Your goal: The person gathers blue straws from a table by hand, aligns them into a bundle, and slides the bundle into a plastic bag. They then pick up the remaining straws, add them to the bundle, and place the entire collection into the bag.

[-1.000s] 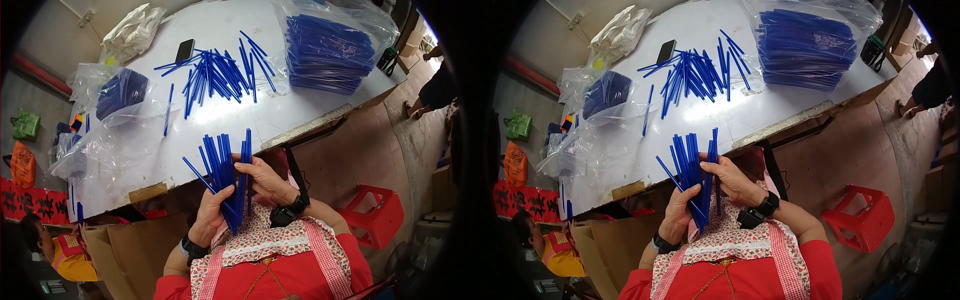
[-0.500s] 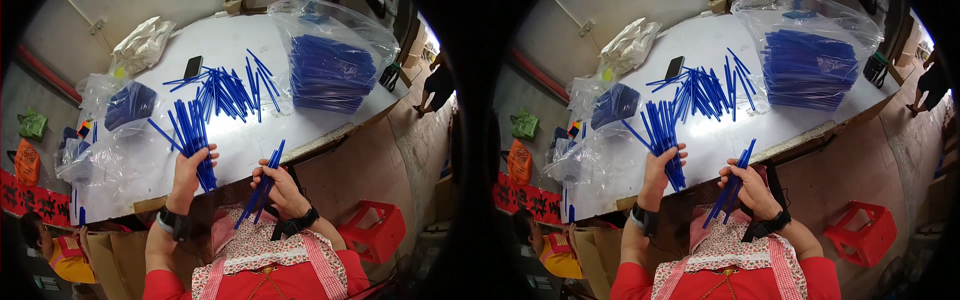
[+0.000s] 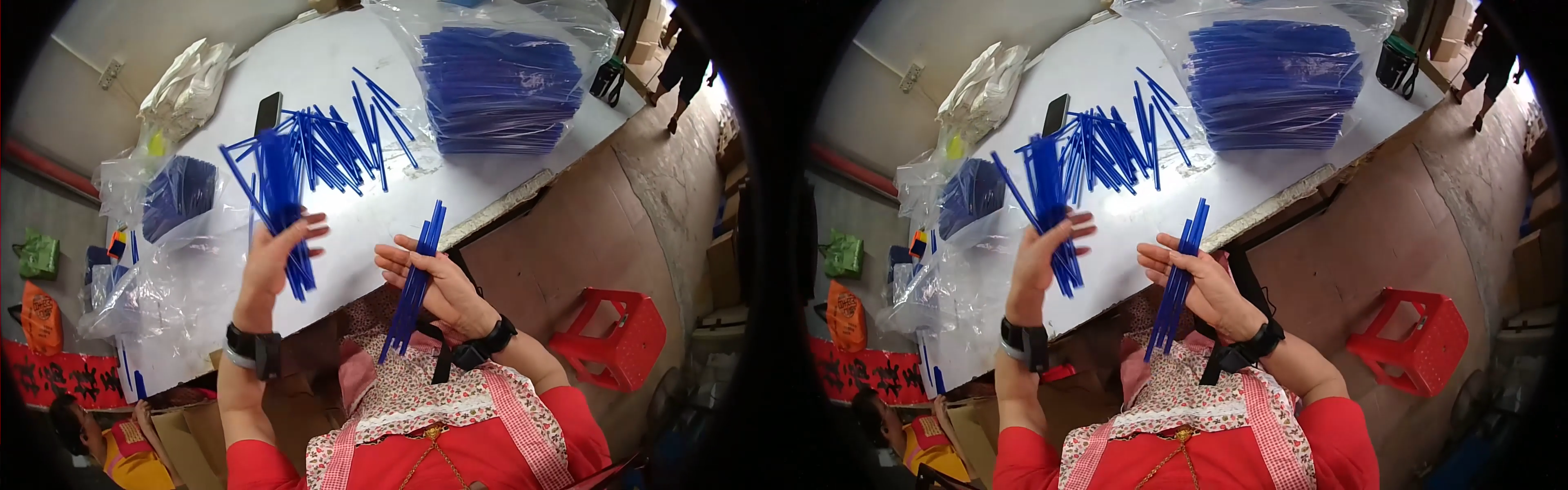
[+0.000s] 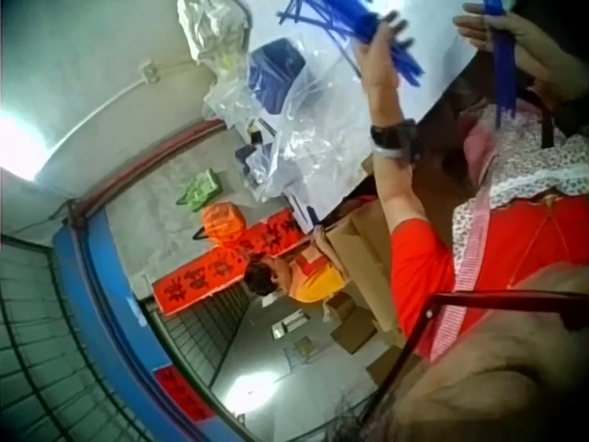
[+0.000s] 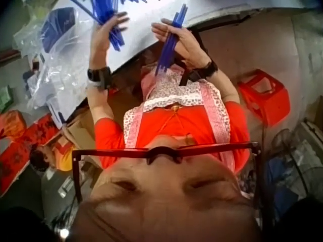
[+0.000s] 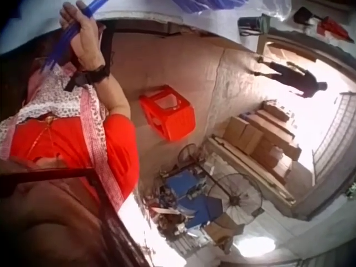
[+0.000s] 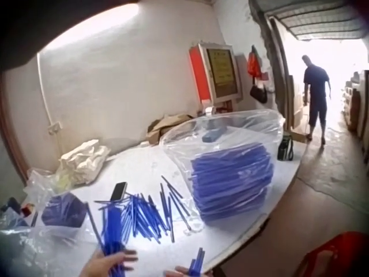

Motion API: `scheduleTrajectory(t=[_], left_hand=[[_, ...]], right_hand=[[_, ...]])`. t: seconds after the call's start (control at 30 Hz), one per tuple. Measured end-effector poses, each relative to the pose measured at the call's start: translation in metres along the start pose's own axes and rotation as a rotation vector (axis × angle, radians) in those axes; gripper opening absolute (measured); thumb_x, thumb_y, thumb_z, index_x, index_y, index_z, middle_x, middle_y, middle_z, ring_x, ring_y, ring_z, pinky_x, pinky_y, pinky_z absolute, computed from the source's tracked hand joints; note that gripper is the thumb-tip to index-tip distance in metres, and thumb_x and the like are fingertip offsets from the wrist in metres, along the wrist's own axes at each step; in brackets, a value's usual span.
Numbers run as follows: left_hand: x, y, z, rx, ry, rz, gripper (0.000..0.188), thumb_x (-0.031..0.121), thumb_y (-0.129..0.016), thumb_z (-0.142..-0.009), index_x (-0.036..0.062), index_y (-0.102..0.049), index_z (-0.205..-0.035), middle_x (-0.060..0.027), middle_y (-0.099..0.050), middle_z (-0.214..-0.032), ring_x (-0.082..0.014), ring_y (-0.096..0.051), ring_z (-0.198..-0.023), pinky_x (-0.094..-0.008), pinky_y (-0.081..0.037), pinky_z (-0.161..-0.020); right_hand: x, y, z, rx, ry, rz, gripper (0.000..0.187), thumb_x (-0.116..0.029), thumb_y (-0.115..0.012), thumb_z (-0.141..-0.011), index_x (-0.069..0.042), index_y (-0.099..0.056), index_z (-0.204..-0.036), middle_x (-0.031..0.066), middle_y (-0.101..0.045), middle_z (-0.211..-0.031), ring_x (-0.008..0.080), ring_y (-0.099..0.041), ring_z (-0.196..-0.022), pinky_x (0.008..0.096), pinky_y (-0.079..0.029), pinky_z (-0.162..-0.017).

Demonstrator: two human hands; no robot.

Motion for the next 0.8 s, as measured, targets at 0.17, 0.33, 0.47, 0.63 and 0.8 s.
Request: scheduleTrajectory(t=[0.17,0.33,0.47,0.63,0.8], left_hand=[[-0.062,-0.038,0.072,-0.116,0.312,0.246,0.028,0.011,-0.058,-0.091,0.0022,-0.054,-0.117,-0.0125,-0.064,-0.11,-0.0221,-0.064,-0.099,-0.0326,-0.054,-0.077],[-0.075,-0.042,0.105,-0.088,0.407,0.343,0.031,0.007,-0.06,-0.09,0.0038,-0.054,-0.12,-0.0069,-0.064,-0.107,-0.0147,-0.063,-0.092,-0.0287,-0.052,-0.078],[-0.068,-0.037,0.118,-0.069,0.405,0.444,0.029,0.008,-0.058,-0.091,0.0024,-0.054,-0.119,-0.0069,-0.064,-0.105,-0.0157,-0.065,-0.09,-0.0291,-0.054,-0.078],[-0.066,-0.035,0.123,-0.084,0.423,0.483,0.031,0.007,-0.058,-0.091,0.0027,-0.054,-0.121,-0.0072,-0.064,-0.106,-0.0158,-0.065,-0.091,-0.0305,-0.054,-0.079],[-0.063,-0.038,0.126,-0.069,0.412,0.481,0.031,0.007,-0.058,-0.091,0.0025,-0.053,-0.122,-0.008,-0.065,-0.106,-0.0161,-0.065,-0.092,-0.0315,-0.055,-0.08]], right_hand=[[0.024,-0.001,-0.029,-0.039,-0.052,-0.018,0.038,-0.01,-0.047,-0.096,0.0,-0.04,-0.132,0.0186,-0.057,-0.12,0.0262,-0.058,-0.108,0.0418,-0.048,-0.095],[0.047,-0.013,-0.027,-0.047,-0.217,0.039,0.034,-0.01,-0.048,-0.095,0.001,-0.046,-0.128,0.0146,-0.059,-0.118,0.0231,-0.059,-0.105,0.0421,-0.049,-0.093],[0.048,-0.023,-0.023,-0.103,-0.259,0.008,0.029,-0.008,-0.046,-0.096,0.001,-0.05,-0.123,0.0112,-0.06,-0.115,0.0206,-0.06,-0.103,0.0364,-0.051,-0.089],[0.051,-0.02,-0.022,-0.144,-0.265,-0.013,0.025,-0.008,-0.047,-0.095,0.002,-0.052,-0.118,0.0113,-0.062,-0.11,0.0207,-0.062,-0.098,0.0374,-0.051,-0.088],[0.052,-0.022,-0.021,-0.139,-0.257,-0.021,0.023,-0.009,-0.047,-0.095,0.002,-0.054,-0.114,0.0119,-0.062,-0.109,0.0211,-0.062,-0.097,0.0378,-0.051,-0.088]])
Point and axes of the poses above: each hand's wrist, its own z-axis away from the middle knuckle, its own y-axis out of the back of the hand, x = y × z, the point moved 1 cm from there along -z, towards the middle knuckle
